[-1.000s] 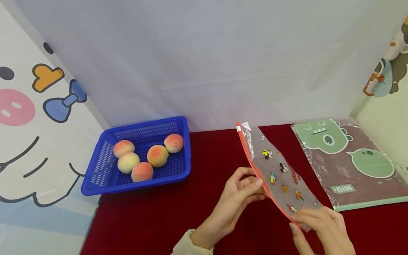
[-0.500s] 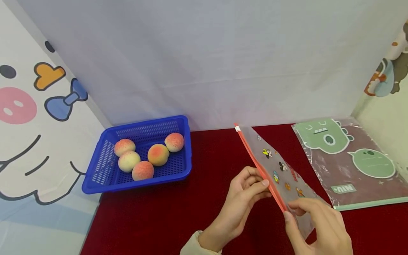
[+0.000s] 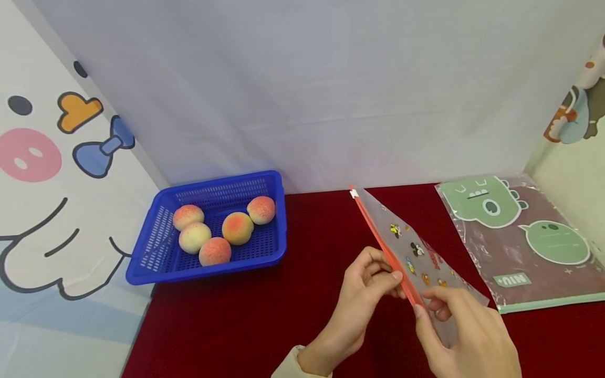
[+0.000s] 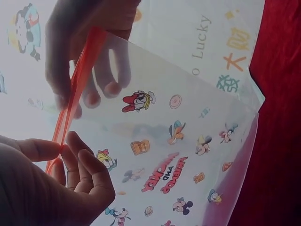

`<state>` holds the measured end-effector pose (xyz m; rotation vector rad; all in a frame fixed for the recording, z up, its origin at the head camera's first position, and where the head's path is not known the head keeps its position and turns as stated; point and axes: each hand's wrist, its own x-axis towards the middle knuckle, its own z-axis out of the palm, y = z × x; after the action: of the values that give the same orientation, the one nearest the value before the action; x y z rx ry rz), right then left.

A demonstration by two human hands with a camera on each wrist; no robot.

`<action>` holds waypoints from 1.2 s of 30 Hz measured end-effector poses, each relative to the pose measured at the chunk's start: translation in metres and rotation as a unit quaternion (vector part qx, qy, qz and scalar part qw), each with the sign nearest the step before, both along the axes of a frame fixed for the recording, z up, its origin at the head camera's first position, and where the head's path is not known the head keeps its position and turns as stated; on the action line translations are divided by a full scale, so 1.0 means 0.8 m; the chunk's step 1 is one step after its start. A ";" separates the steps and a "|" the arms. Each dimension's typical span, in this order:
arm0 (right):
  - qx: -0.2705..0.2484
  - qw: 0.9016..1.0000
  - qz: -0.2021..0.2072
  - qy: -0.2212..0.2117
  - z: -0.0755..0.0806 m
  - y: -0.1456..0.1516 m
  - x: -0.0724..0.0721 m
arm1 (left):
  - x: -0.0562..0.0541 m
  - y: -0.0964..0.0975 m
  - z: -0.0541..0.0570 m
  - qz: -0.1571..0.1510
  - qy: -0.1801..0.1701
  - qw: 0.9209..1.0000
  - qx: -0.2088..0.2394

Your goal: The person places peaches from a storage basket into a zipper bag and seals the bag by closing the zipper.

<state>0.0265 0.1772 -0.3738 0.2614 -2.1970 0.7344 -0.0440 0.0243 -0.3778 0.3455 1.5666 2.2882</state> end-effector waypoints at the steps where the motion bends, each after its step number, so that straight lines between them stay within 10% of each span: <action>1: 0.004 1.000 0.000 0.010 0.000 0.000 -0.002 | 0.000 0.001 -0.001 0.001 0.005 1.000 -0.003; 16: -0.004 0.998 -0.063 -0.018 0.012 -0.010 -0.005 | -0.007 0.012 -0.010 0.026 0.113 0.988 -0.100; 36: -0.045 0.983 -0.166 -0.058 0.043 0.002 -0.006 | 0.004 -0.007 -0.010 0.086 0.169 0.933 -0.305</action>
<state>0.0214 0.1787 -0.3394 -0.1960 -2.2324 0.6724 -0.0407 0.0184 -0.3859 0.4599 2.4624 1.7771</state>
